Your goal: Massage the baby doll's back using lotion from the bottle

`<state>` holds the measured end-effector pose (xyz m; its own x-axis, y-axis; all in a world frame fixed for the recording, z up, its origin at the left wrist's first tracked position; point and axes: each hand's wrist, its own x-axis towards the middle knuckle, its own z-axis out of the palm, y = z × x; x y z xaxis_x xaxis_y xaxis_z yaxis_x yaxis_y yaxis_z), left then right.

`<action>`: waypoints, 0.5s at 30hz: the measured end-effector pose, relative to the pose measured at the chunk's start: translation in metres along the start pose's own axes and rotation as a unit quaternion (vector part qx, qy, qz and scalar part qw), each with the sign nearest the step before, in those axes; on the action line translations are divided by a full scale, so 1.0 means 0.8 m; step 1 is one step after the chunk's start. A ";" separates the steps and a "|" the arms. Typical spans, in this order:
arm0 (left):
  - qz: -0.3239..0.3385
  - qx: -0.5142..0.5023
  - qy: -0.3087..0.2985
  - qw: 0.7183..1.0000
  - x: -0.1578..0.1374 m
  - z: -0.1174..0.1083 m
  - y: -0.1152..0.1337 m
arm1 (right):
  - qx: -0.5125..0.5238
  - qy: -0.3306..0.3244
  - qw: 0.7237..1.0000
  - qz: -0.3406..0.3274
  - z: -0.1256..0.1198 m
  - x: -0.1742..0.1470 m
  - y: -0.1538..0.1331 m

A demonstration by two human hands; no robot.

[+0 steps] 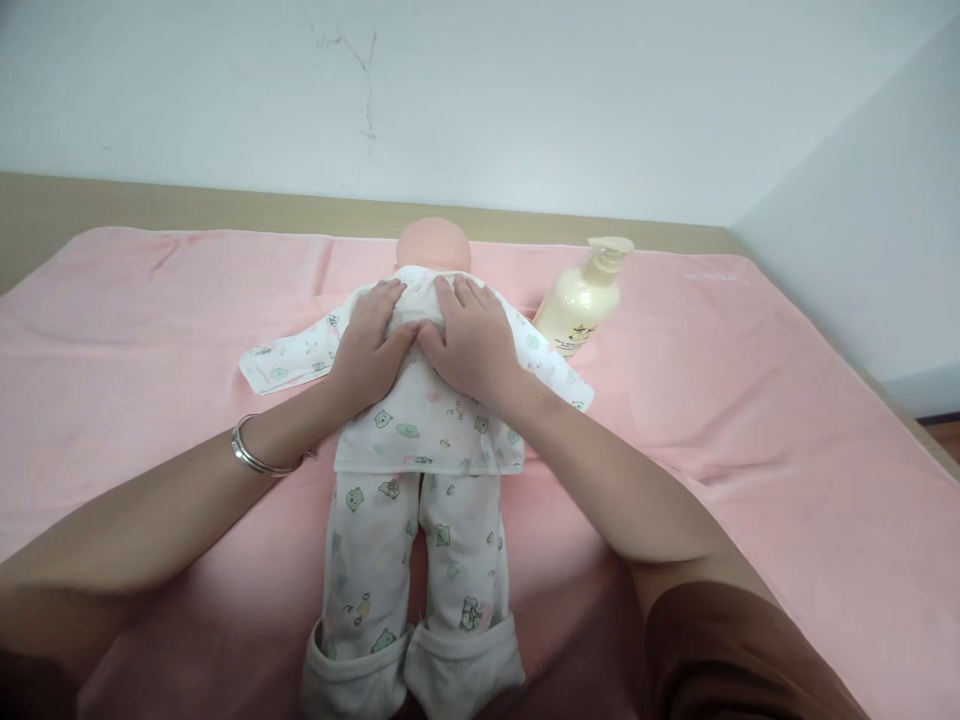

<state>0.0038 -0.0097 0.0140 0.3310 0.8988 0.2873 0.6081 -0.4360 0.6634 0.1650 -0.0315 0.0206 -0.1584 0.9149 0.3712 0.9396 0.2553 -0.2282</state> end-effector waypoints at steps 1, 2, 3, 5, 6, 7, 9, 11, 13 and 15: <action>-0.001 0.002 -0.001 1.000 0.000 0.000 0.000 | 0.001 0.004 1.000 -0.001 0.001 0.000 0.001; -0.003 0.004 -0.002 1.000 0.000 0.000 0.001 | 0.003 0.008 1.000 -0.002 0.001 0.000 0.001; -0.005 0.006 -0.003 1.000 0.000 0.000 0.001 | 0.004 0.012 1.000 -0.004 0.002 0.000 0.001; -0.006 0.010 -0.003 1.000 0.000 0.000 0.001 | 0.007 0.017 1.000 -0.006 0.002 0.000 0.001; -0.006 0.011 -0.004 1.000 0.001 0.000 0.001 | 0.006 0.016 1.000 -0.005 0.002 0.000 0.001; -0.004 0.012 -0.003 1.000 0.001 0.000 0.001 | 0.006 0.015 1.000 -0.005 0.002 0.000 0.001; 0.000 0.014 -0.003 1.000 0.000 0.000 0.002 | 0.003 0.012 1.000 -0.003 0.001 0.000 0.000; -0.001 0.018 -0.005 1.000 -0.002 -0.001 0.005 | 0.004 0.009 1.000 -0.003 0.000 0.000 0.000; -0.007 0.026 -0.007 1.000 -0.006 -0.002 0.011 | 0.008 0.006 1.000 -0.005 -0.001 0.001 0.001; -0.009 0.028 -0.014 0.999 -0.011 -0.004 0.018 | 0.013 0.005 1.000 -0.005 -0.001 0.002 0.002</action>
<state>0.0072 -0.0239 0.0236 0.3387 0.9056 0.2553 0.6540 -0.4217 0.6281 0.1665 -0.0296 0.0214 -0.1657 0.9091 0.3823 0.9295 0.2735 -0.2476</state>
